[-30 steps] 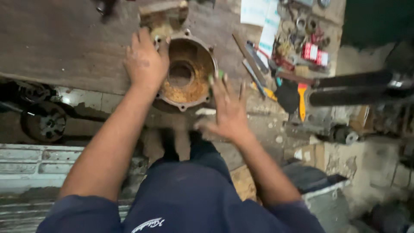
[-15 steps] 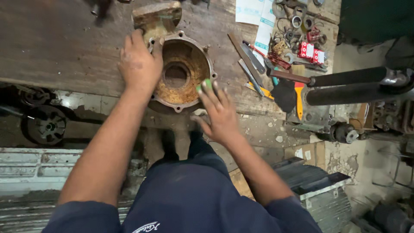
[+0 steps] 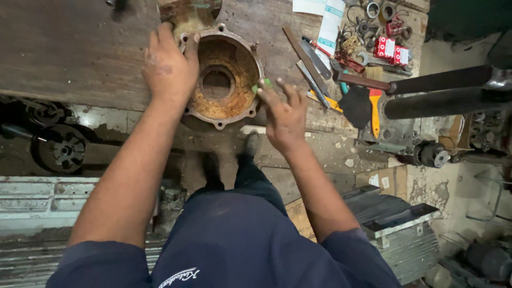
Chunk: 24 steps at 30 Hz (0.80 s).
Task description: The person holds a rusty cast-metal pump housing on a workbench and scrapes its flange and rim with a small hand scraper, rotating the housing to reach different sides. They then scrub the surface with a green abrasive pad, working around the rim and inner wall.
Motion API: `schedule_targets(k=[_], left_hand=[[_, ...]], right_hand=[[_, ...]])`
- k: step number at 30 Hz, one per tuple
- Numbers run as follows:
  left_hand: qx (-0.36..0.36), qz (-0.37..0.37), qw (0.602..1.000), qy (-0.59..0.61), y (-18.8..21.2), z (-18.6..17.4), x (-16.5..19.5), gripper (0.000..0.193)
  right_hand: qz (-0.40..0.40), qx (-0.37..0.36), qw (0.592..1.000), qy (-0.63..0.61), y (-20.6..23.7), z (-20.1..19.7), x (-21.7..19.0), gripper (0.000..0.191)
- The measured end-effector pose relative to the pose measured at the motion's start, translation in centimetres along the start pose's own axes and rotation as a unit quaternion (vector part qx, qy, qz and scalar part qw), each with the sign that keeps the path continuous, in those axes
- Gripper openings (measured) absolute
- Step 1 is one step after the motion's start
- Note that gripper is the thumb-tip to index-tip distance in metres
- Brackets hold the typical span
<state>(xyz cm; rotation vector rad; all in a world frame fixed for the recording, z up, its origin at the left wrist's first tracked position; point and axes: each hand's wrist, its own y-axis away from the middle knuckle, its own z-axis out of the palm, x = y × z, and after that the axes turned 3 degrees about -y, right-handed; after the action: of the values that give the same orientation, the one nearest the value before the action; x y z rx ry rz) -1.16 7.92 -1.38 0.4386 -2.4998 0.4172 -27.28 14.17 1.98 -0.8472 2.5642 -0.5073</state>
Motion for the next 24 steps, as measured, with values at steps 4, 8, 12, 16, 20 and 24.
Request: schedule_targets(k=[4, 8, 12, 16, 20, 24], left_hand=[[0.015, 0.023, 0.999, 0.031, 0.0, 0.2, -0.3, 0.049], [0.017, 0.019, 1.000, 0.007, 0.0, 0.4, -0.5, 0.052], [0.025, 0.031, 0.999, -0.001, 0.0, 0.5, -0.5, 0.049], [0.007, 0.029, 1.000, 0.005, -0.1, 0.4, -0.6, 0.050], [0.014, 0.028, 0.999, 0.005, 0.0, 0.6, -0.9, 0.049], [0.042, 0.039, 0.998, 0.003, -0.1, 1.0, -1.4, 0.050]], right_hand=[[0.028, -0.035, 0.998, -0.033, 1.0, -0.4, -1.1, 0.049], [0.069, -0.045, 0.996, -0.039, 1.3, 0.0, -1.0, 0.063], [0.086, -0.038, 0.993, -0.074, 1.2, 0.2, -0.4, 0.059], [0.094, -0.057, 0.992, -0.057, 1.4, -0.2, -0.8, 0.062], [0.110, -0.055, 0.989, -0.085, 0.9, -0.7, -1.1, 0.042], [0.074, -0.062, 0.991, -0.089, 0.7, -0.6, -0.7, 0.042]])
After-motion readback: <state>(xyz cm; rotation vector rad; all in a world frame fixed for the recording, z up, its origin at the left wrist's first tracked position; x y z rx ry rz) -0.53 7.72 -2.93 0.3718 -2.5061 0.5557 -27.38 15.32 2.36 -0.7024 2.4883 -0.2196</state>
